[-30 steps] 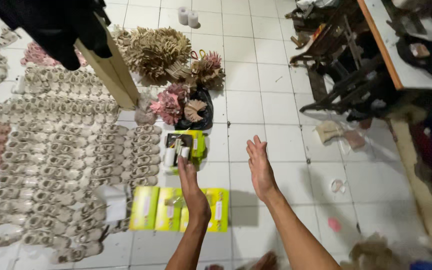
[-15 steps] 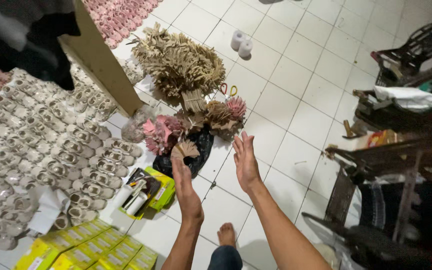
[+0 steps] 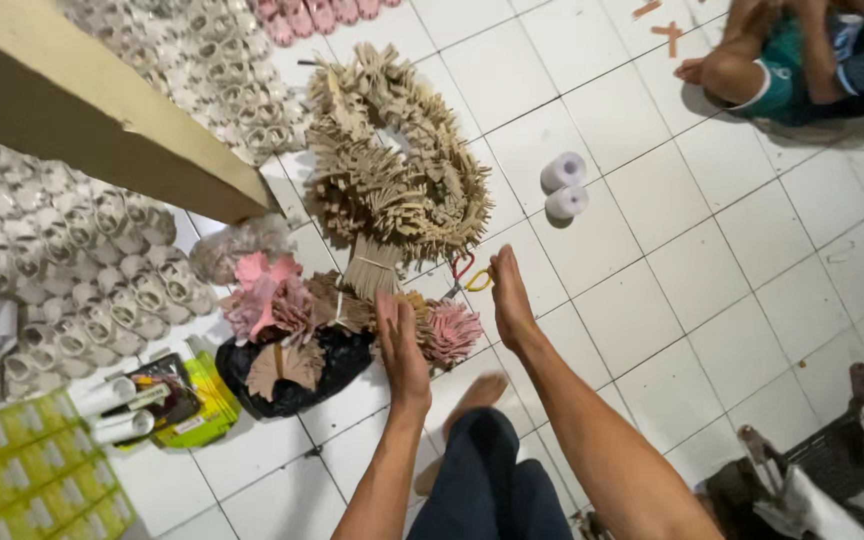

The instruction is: The person sits on the floor and assembles a decorative wreath by interlocking beige plastic pieces. They use scissors to trim the pieces and arrange them into a circular shape, occasionally adjusting the structure with both hands.

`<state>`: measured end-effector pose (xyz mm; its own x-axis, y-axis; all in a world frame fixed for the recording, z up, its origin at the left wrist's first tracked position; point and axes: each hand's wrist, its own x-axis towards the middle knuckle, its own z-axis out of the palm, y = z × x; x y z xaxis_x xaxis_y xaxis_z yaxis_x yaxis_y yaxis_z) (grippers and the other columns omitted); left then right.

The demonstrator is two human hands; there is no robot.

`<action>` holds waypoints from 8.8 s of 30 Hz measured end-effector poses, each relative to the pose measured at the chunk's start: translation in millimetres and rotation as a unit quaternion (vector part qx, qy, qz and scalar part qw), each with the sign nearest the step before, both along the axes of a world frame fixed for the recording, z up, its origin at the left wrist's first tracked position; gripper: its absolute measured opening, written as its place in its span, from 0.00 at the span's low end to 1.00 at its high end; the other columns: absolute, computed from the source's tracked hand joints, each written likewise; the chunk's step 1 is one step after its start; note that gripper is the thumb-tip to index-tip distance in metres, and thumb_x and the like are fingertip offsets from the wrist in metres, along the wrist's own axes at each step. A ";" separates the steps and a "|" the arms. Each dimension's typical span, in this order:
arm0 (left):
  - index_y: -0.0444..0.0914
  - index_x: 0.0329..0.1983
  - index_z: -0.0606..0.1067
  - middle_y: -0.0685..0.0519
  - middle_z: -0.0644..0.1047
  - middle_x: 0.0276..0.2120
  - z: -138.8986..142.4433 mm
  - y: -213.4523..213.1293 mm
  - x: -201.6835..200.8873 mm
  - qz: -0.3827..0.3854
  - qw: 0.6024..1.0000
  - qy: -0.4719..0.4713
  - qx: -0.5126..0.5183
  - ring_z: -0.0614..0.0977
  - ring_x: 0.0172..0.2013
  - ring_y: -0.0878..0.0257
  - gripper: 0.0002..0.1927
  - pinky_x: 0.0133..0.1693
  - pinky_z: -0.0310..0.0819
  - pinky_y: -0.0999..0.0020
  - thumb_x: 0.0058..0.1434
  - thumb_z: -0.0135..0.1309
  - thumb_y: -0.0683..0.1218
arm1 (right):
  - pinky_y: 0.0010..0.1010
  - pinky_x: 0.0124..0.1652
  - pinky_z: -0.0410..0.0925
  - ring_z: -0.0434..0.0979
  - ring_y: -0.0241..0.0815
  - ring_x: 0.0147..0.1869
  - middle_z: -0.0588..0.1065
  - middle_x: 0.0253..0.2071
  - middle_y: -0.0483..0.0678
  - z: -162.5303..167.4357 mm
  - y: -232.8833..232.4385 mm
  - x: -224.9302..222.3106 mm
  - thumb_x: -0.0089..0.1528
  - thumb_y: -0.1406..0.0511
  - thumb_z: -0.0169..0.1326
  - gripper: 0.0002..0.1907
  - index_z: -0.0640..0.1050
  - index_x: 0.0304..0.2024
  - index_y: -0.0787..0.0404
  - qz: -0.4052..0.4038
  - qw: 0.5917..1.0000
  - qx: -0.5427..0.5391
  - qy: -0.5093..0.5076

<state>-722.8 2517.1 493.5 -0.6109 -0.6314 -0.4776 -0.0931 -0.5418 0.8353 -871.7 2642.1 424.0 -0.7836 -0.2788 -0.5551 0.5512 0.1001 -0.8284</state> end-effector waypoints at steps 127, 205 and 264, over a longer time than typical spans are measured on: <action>0.34 0.56 0.71 0.47 0.77 0.45 267.6 -1759.2 1039.1 -0.008 0.963 -0.029 -0.267 0.78 0.44 0.59 0.19 0.45 0.74 0.62 0.61 0.57 0.41 | 0.28 0.20 0.59 0.64 0.34 0.21 0.69 0.25 0.43 331.5 -1707.6 1035.5 0.59 0.73 0.59 0.07 0.74 0.37 0.61 -0.043 0.982 -0.186 -0.008; 0.28 0.52 0.79 0.34 0.81 0.46 -458.4 -2271.9 718.5 -0.922 -0.044 0.336 -0.187 0.82 0.46 0.44 0.28 0.51 0.77 0.55 0.58 0.61 0.55 | 0.52 0.60 0.71 0.81 0.54 0.53 0.79 0.45 0.59 -297.5 -2285.9 885.2 0.71 0.66 0.49 0.12 0.77 0.54 0.64 -0.272 0.735 0.619 -0.047; 0.44 0.63 0.73 0.42 0.76 0.56 -436.2 -2217.8 602.0 -0.757 -0.171 0.371 -0.510 0.76 0.57 0.46 0.28 0.58 0.66 0.47 0.63 0.53 0.61 | 0.63 0.67 0.46 0.58 0.65 0.75 0.57 0.75 0.61 -349.1 -2359.6 985.7 0.65 0.54 0.58 0.31 0.68 0.70 0.46 -0.534 0.634 0.556 -0.063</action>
